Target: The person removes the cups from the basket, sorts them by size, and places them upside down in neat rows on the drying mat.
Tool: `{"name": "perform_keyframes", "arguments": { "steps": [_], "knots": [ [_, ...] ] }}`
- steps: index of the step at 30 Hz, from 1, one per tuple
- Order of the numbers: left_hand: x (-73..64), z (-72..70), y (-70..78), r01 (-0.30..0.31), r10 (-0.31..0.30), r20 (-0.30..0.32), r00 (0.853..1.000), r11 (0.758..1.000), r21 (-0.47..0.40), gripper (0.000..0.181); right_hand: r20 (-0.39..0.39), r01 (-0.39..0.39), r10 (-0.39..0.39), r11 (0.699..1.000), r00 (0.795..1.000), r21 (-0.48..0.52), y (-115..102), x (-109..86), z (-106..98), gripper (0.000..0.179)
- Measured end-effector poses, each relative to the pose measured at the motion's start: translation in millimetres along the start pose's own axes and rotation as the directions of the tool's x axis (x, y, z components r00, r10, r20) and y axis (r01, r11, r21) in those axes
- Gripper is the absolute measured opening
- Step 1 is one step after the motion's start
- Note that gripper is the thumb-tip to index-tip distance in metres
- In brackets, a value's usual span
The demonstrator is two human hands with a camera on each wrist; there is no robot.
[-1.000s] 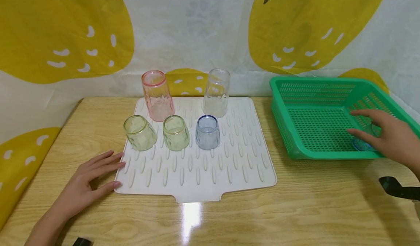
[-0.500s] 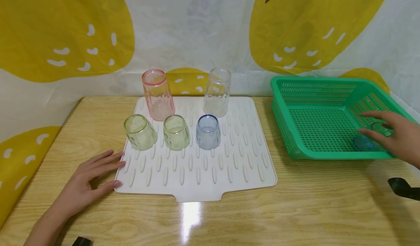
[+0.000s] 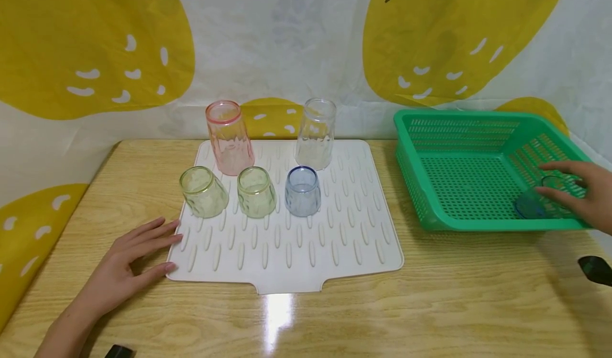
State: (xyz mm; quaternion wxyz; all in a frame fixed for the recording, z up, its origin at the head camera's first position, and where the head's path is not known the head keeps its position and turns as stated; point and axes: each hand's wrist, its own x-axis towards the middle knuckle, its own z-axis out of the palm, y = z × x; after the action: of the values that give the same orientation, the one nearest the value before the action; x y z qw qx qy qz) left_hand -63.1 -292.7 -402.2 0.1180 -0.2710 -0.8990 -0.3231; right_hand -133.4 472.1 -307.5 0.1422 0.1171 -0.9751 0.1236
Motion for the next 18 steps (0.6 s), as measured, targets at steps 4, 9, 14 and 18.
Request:
{"name": "perform_keyframes", "arguments": {
  "steps": [4, 9, 14, 18],
  "knots": [
    [0.4, 0.4, 0.8, -0.001, 0.001, -0.004, 1.0, 1.0, 0.0, 0.056, 0.022, 0.002, -0.001, 1.0, 1.0, -0.019, 4.1, 0.6, -0.5, 0.04],
    [0.3, -0.2, 1.1, 0.008, -0.008, -0.002, 1.0, 1.0, -0.007, 0.056, 0.014, 0.022, -0.022, 0.999, 1.0, -0.048, 7.0, 0.0, 0.3, 0.039],
    [-0.1, -0.5, 0.7, 0.013, -0.013, 0.0, 1.0, 1.0, -0.007, 0.056, 0.031, 0.04, -0.039, 0.998, 0.999, -0.038, 11.0, 0.7, 1.8, 0.04],
    [-0.1, -0.8, 0.8, 0.014, -0.014, 0.001, 1.0, 1.0, -0.004, 0.056, 0.039, 0.042, -0.041, 0.999, 0.998, -0.022, 15.5, -0.2, 2.2, 0.044]
  ]
}}
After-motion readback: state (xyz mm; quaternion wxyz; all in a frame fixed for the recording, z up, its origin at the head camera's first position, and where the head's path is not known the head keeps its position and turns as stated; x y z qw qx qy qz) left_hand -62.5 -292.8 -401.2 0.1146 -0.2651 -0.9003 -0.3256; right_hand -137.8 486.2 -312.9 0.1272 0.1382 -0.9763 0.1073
